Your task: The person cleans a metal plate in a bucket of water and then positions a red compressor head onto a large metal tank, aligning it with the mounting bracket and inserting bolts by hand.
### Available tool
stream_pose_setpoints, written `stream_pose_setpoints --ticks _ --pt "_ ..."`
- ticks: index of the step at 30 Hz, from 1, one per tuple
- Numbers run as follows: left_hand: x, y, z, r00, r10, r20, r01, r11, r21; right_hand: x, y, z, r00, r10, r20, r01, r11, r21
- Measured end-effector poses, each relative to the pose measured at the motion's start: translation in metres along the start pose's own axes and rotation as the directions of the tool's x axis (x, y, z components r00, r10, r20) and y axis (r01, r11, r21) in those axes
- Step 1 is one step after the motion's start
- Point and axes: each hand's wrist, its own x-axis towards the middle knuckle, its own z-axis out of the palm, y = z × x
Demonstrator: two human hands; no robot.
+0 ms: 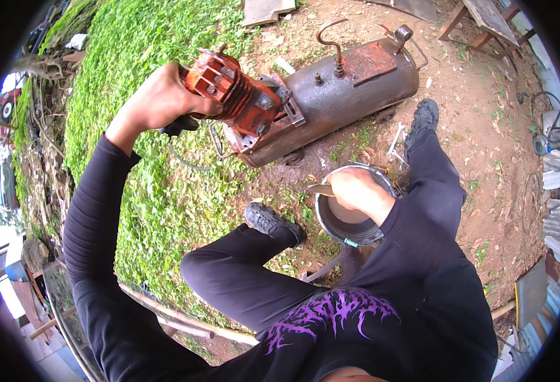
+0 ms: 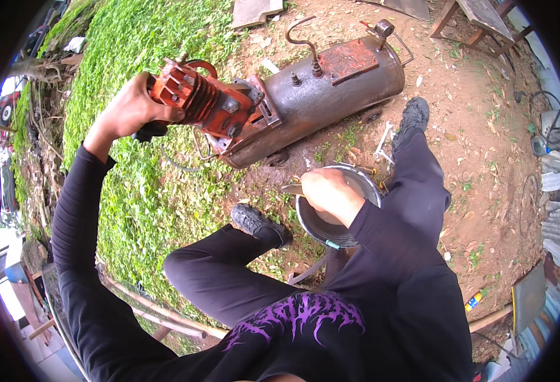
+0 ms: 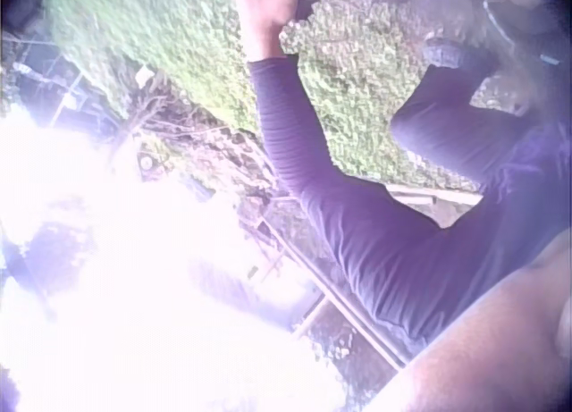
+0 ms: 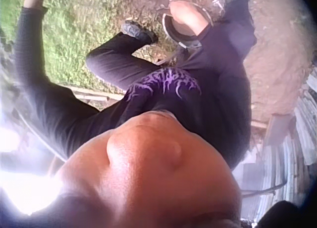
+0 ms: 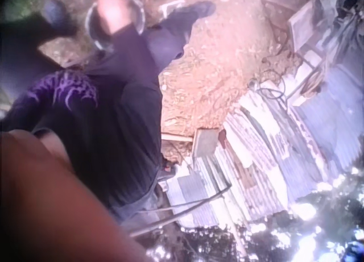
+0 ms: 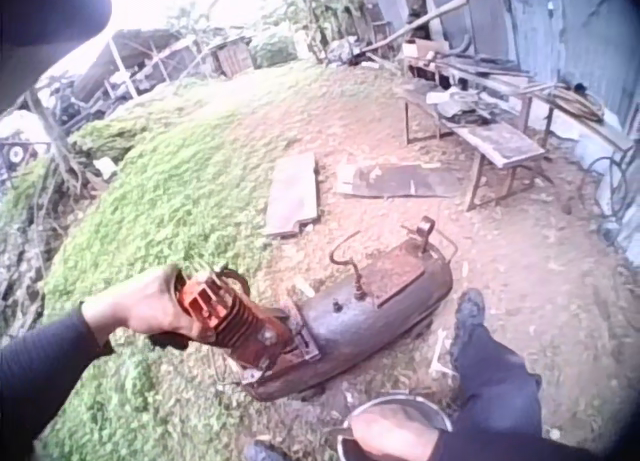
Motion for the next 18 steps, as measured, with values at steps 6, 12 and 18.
stream_pose_setpoints --ticks 6,12,18 --pt "0.067 -0.015 0.045 0.983 -0.078 0.165 0.054 0.988 0.147 -0.004 0.024 0.028 0.99 -0.019 -0.136 0.039 0.988 0.152" --pt "0.06 -0.041 0.041 0.982 -0.081 0.17 0.083 0.996 -0.008 -0.007 0.013 0.016 0.969 -0.104 -0.225 0.142 0.978 0.155" --pt "0.042 -0.09 0.056 0.998 -0.055 0.007 0.055 0.998 -0.042 -0.009 -0.001 0.003 0.966 -0.145 -0.216 0.165 0.983 0.076"
